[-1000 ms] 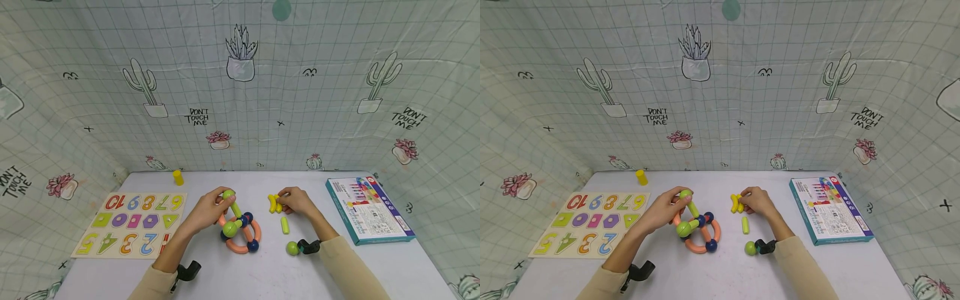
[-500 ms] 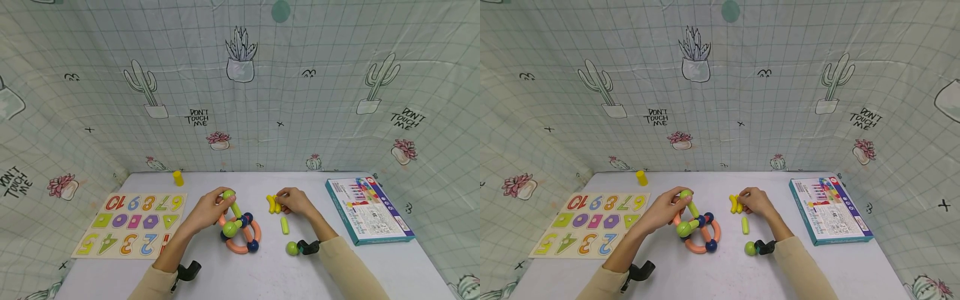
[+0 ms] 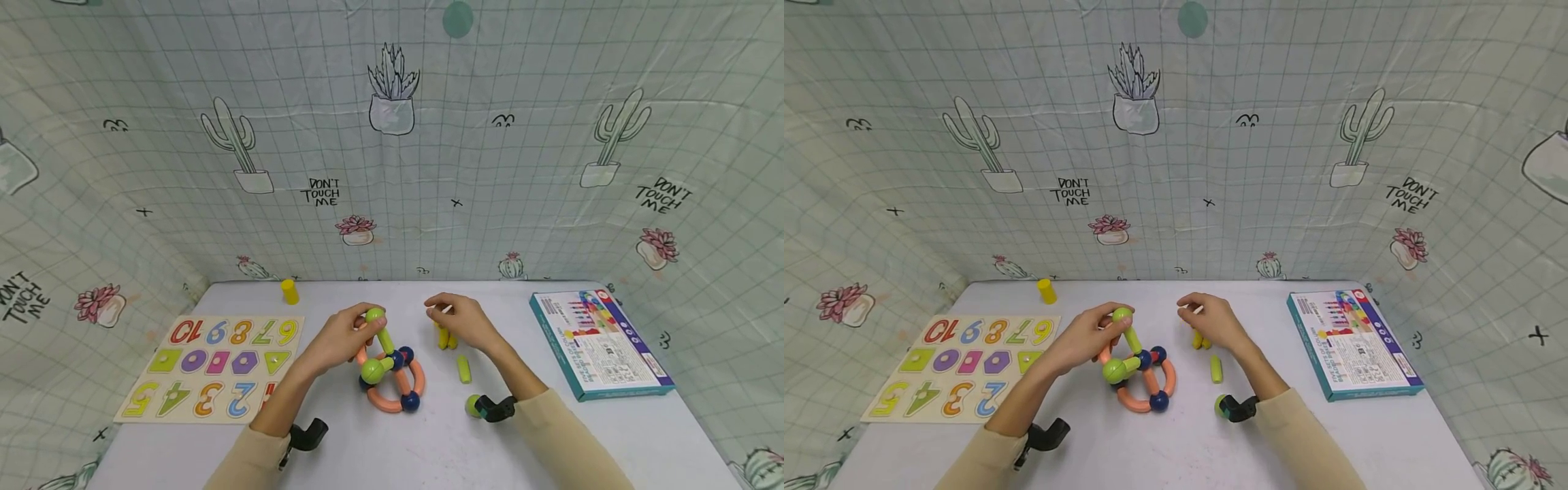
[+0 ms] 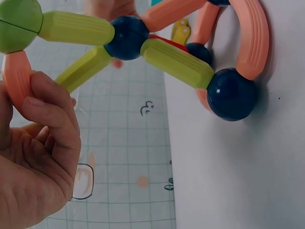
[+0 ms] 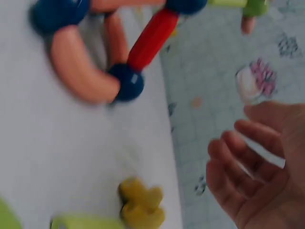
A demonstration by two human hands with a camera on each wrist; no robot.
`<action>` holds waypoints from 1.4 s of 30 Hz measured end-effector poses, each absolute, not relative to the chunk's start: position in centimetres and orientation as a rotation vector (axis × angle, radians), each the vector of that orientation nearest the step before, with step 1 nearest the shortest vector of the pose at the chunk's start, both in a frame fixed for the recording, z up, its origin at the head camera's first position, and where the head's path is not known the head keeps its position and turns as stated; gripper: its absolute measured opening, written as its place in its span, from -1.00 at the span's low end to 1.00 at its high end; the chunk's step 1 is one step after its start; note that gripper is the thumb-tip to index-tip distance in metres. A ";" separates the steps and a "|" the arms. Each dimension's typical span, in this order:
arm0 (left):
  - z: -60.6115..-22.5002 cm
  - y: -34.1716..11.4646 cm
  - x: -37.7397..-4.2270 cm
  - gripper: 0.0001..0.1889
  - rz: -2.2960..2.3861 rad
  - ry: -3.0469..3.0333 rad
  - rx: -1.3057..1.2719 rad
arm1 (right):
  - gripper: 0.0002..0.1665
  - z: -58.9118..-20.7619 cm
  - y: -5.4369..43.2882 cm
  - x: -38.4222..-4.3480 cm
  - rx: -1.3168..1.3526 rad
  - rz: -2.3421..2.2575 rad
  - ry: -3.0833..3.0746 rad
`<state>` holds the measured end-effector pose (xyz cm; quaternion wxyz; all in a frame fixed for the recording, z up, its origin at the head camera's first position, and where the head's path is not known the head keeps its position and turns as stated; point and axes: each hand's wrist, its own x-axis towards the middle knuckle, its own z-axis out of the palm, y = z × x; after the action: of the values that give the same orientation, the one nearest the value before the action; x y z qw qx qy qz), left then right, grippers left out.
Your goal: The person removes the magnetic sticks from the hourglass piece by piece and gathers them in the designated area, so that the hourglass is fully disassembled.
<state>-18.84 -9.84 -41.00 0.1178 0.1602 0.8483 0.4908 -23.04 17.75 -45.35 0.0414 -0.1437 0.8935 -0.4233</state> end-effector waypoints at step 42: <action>-41.1 -11.3 -18.4 -0.48 1.526 2.405 0.362 | -0.41 -43.2 11.5 -21.0 -0.751 -1.567 2.367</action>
<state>-18.40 -11.32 -41.14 0.1349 0.1248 0.8301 0.5265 -20.96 11.47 -43.20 0.1024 -0.2543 0.8018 -0.5310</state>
